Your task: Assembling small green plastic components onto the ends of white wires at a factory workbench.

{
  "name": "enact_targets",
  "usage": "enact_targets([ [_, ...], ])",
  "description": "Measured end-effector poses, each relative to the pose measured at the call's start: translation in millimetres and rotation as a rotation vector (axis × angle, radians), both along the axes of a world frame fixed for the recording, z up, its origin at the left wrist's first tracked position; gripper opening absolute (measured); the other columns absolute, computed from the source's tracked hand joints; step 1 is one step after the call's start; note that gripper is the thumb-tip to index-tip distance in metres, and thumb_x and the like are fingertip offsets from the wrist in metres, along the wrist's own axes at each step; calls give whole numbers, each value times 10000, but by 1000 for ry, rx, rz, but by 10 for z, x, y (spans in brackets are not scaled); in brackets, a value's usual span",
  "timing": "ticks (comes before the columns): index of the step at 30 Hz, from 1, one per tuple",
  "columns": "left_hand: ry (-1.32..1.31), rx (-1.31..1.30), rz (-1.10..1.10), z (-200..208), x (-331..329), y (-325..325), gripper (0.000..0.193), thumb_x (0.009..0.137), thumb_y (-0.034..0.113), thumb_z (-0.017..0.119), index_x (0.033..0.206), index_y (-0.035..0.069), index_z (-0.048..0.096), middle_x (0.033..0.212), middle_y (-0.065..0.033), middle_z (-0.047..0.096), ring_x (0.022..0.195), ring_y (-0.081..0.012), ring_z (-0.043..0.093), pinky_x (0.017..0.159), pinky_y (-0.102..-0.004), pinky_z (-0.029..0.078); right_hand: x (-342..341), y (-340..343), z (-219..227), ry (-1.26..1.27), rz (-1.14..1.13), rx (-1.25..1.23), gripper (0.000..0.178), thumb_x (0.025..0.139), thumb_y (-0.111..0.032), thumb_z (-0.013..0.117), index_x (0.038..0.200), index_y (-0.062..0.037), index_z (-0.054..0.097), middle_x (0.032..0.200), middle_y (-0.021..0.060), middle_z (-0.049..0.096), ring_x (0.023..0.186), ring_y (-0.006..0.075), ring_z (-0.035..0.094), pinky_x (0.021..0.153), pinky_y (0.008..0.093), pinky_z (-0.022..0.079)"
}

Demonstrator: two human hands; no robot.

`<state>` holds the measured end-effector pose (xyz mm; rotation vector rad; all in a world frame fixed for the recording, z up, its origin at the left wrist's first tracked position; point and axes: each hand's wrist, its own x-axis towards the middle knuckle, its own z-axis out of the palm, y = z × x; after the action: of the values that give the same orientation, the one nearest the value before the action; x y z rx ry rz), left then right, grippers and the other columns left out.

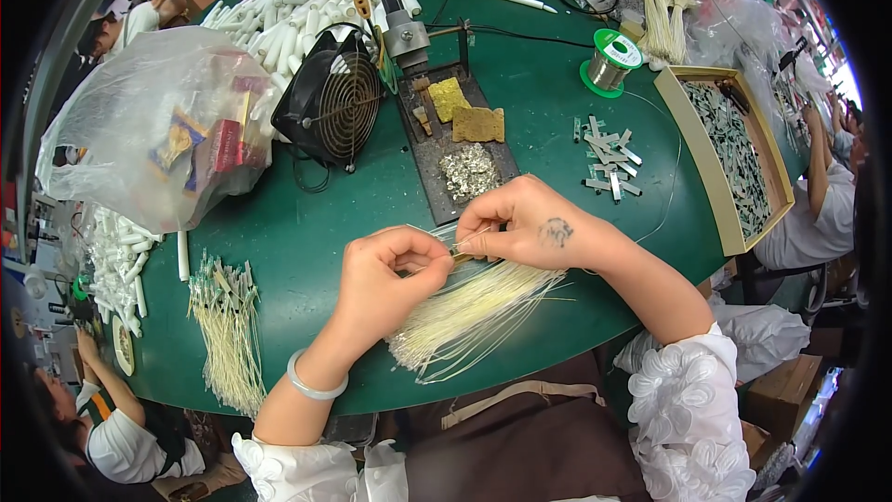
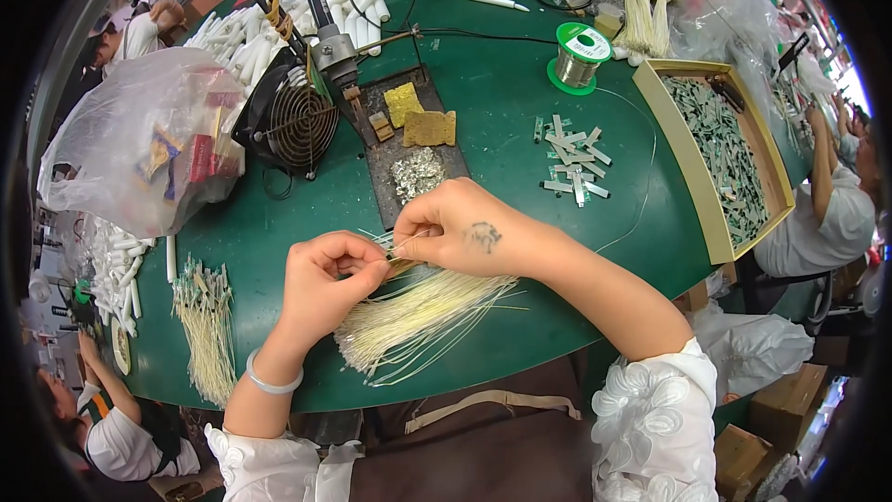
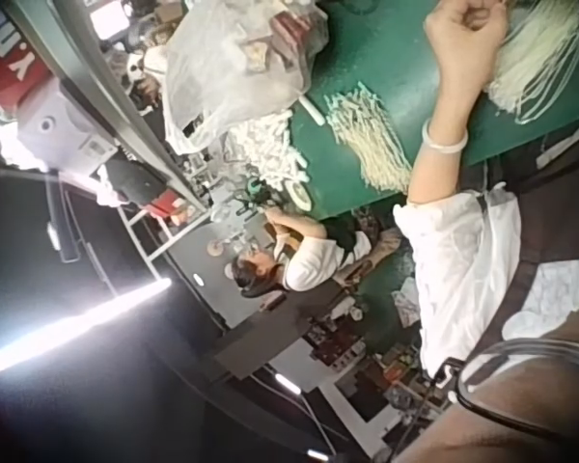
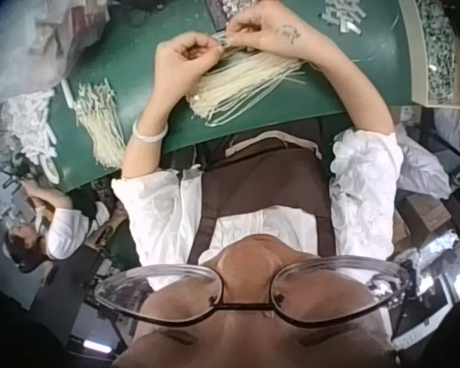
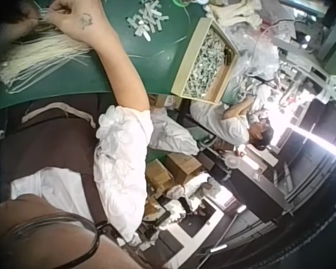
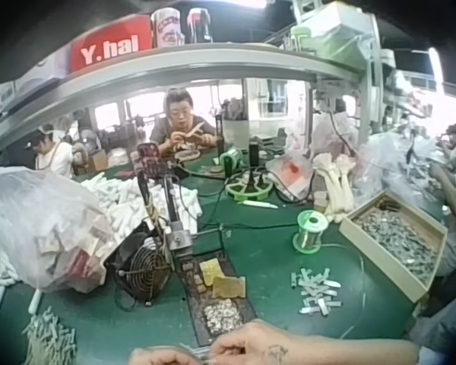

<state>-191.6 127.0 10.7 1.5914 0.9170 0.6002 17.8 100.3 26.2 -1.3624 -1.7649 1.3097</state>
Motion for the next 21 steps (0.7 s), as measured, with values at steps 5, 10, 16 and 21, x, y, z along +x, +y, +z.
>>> enact_targets([
  [5,-34,-64,49,-40,10,2,54,772,-54,661,808,-59,620,854,-88,651,733,-92,619,689,-207,517,7,16,-45,197,-40,-98,123,856,-78,630,919,23,665,776,46,652,684,78,592,633,236,488],
  [10,-133,-10,104,-115,64,-18,71,764,-16,683,810,-34,632,795,-45,664,710,-64,627,659,-195,511,-9,29,-65,274,-29,-133,130,874,-61,611,953,38,646,801,48,640,691,78,591,625,222,488],
  [16,-195,-115,144,-82,98,-24,78,762,-43,676,799,-43,608,840,-81,668,734,-84,635,674,-199,519,0,51,-99,296,-35,-177,132,878,-56,606,963,40,638,818,48,637,691,83,593,631,215,488],
  [21,-231,-134,138,-84,93,-14,76,755,-65,667,790,-44,603,883,-110,667,752,-100,644,683,-207,526,-4,58,-81,288,-42,-167,140,876,-62,604,971,35,641,798,45,638,693,79,584,629,216,480],
])
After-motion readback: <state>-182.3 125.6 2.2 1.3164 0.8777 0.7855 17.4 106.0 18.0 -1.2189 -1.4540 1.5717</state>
